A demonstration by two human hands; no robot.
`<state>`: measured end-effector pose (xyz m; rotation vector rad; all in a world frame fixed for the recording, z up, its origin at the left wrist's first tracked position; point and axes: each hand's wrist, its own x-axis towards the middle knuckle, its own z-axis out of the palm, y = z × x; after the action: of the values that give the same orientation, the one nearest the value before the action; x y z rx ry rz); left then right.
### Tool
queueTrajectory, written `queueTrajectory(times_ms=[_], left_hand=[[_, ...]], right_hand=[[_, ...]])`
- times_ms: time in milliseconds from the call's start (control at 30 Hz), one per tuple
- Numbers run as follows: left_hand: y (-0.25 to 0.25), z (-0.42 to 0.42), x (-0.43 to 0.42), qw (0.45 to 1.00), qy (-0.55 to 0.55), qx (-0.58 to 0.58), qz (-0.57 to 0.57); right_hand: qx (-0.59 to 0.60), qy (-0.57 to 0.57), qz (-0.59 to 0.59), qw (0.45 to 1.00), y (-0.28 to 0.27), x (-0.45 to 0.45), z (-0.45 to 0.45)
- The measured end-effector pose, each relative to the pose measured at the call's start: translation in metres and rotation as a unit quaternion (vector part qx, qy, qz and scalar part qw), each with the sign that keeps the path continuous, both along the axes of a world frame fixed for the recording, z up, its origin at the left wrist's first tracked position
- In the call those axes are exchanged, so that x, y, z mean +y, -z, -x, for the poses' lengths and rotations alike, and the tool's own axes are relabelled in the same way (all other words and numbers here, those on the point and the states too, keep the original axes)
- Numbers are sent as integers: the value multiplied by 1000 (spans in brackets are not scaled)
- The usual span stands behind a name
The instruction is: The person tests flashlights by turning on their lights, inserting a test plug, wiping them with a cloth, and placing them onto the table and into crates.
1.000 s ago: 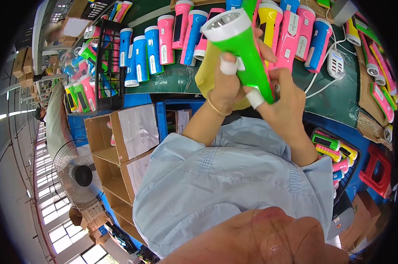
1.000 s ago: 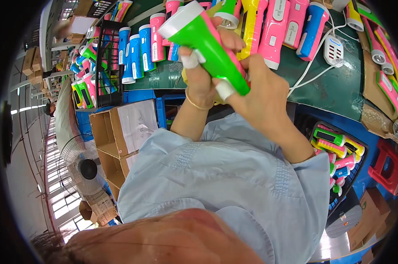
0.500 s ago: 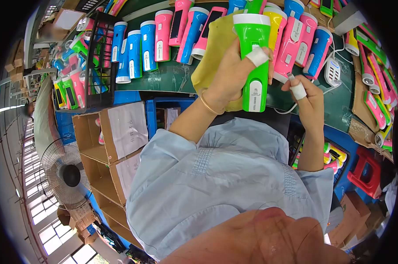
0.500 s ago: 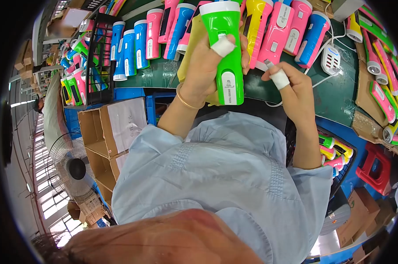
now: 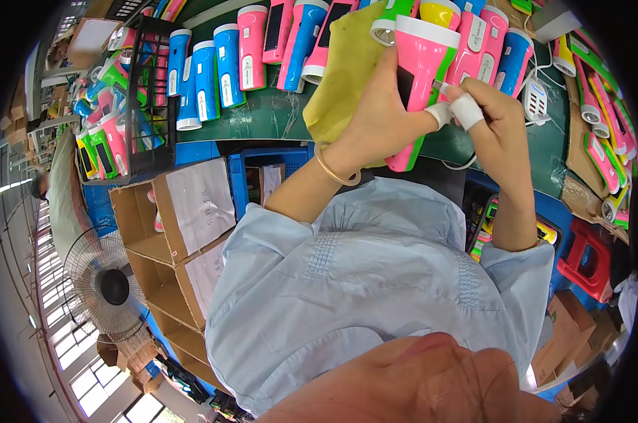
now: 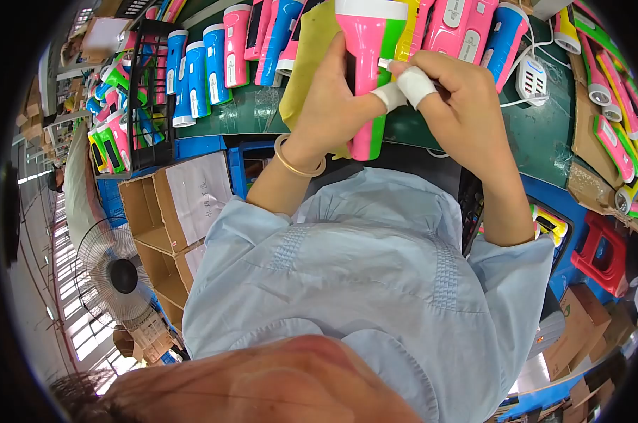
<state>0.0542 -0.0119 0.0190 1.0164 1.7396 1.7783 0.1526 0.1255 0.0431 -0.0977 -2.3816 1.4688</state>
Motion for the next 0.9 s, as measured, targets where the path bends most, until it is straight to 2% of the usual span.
queueTrajectory(times_ms=[33, 133, 267, 333, 367, 400, 433, 467, 500, 533, 567, 633, 667, 700, 733, 800, 833, 867, 900], left_hand=[[1, 1, 1, 999, -18, 38, -3], [6, 2, 2, 1000, -26, 12, 3], [8, -2, 8, 989, -66, 130, 7], [11, -3, 12, 968, -104, 228, 5], [11, -3, 12, 968, -100, 229, 5], [10, -3, 10, 969, -93, 230, 3], [9, -1, 10, 970, -84, 229, -3], [15, 7, 13, 969, -115, 218, -3], [-6, 14, 10, 992, -118, -42, -2], [-11, 27, 6, 981, -54, -163, -92], [-13, 26, 6, 976, -66, -172, -115], [-9, 10, 21, 953, 10, -252, -166], [-16, -8, 37, 960, 43, -235, -147], [-21, -20, 48, 967, 60, -216, -121], [-23, -25, 57, 982, 69, -129, -116], [-20, -21, 60, 990, 39, -27, -133], [-20, -17, 60, 989, 18, 24, -143], [-27, -10, 52, 990, 39, -21, -132], [-29, 0, 47, 992, 52, -36, -112]], right_hand=[[-1, 6, -9, 1000, 1, -1, 1], [-14, 53, -66, 996, 1, -4, 1], [8, 125, -161, 979, 7, -12, 5], [30, 120, -102, 987, 18, -12, 10], [43, 120, -74, 989, 19, -10, 11], [-11, 77, -40, 996, 11, -5, 5], [31, 55, -60, 996, 13, -5, -3], [63, 68, -11, 996, 9, -3, -13], [94, 80, 34, 992, 1, -1, -28], [113, 196, 6, 974, -14, -5, -37], [94, 253, -7, 963, -18, 1, -44], [98, 215, 44, 971, 10, 21, -37], [28, 101, 118, 988, 13, 12, -40], [-48, -27, 200, 978, 19, -1, -36], [-49, 9, 296, 954, 25, 2, -42], [-48, 69, 479, 874, 27, 17, -56], [-46, 145, 490, 858, 10, 34, -63], [19, 238, 494, 836, 22, 63, -63], [36, 365, 422, 829, 3, 87, -57]])
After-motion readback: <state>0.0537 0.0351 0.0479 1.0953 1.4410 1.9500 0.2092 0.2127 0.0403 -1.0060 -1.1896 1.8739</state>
